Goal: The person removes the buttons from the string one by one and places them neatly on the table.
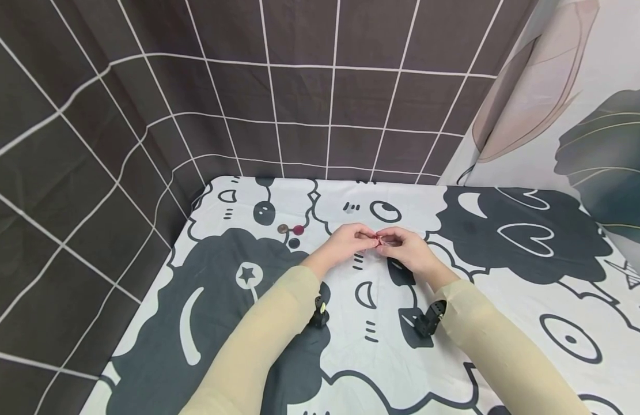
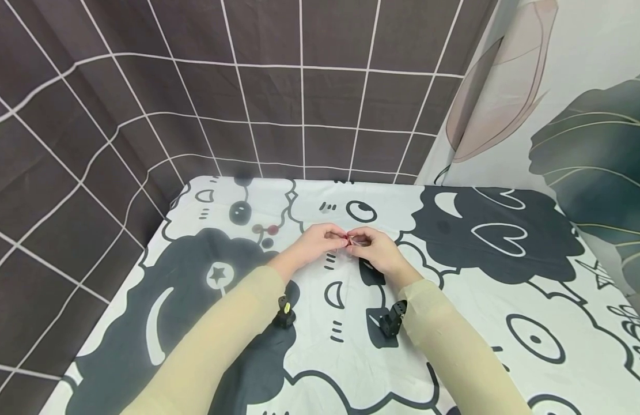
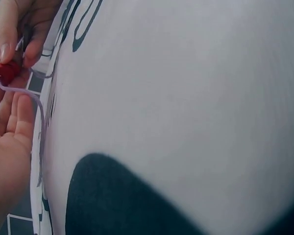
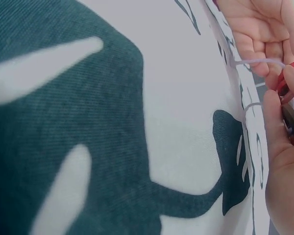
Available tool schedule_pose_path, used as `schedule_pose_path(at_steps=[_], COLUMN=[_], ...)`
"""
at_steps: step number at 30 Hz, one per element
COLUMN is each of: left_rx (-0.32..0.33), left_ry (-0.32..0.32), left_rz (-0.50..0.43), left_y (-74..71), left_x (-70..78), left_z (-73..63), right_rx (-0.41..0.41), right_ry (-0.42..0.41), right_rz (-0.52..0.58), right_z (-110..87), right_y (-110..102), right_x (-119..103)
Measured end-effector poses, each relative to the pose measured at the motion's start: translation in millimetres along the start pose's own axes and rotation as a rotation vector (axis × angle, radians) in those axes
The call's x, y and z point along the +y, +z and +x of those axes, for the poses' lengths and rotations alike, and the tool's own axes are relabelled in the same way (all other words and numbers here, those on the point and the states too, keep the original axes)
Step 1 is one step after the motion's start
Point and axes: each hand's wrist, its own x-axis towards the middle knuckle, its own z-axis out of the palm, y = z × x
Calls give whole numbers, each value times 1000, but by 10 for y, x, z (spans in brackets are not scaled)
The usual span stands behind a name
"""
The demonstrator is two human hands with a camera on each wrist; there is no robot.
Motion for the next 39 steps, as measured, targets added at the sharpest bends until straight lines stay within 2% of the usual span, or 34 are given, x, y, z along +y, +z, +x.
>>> schedule_pose_path(at_steps=[3, 7, 14, 24, 39], left_rx=[-8, -14, -5, 4, 49], left_ry=[9, 13, 18, 14, 11], left_rz=[-3, 5, 40, 79, 123], left_y=[1, 3, -22, -88, -264], left_x=[-6, -10, -25, -51, -103], left_z=[5, 8, 8, -14, -63], right_rx=[6, 10, 13, 35, 42], right_ry=[7, -1, 9, 35, 49], right_rz=[-1, -11, -50, -37, -50], right_z=[57, 71, 56, 43, 41], right_y=[-3, -16, -29, -41, -59], right_x=[156, 215, 181, 186, 192])
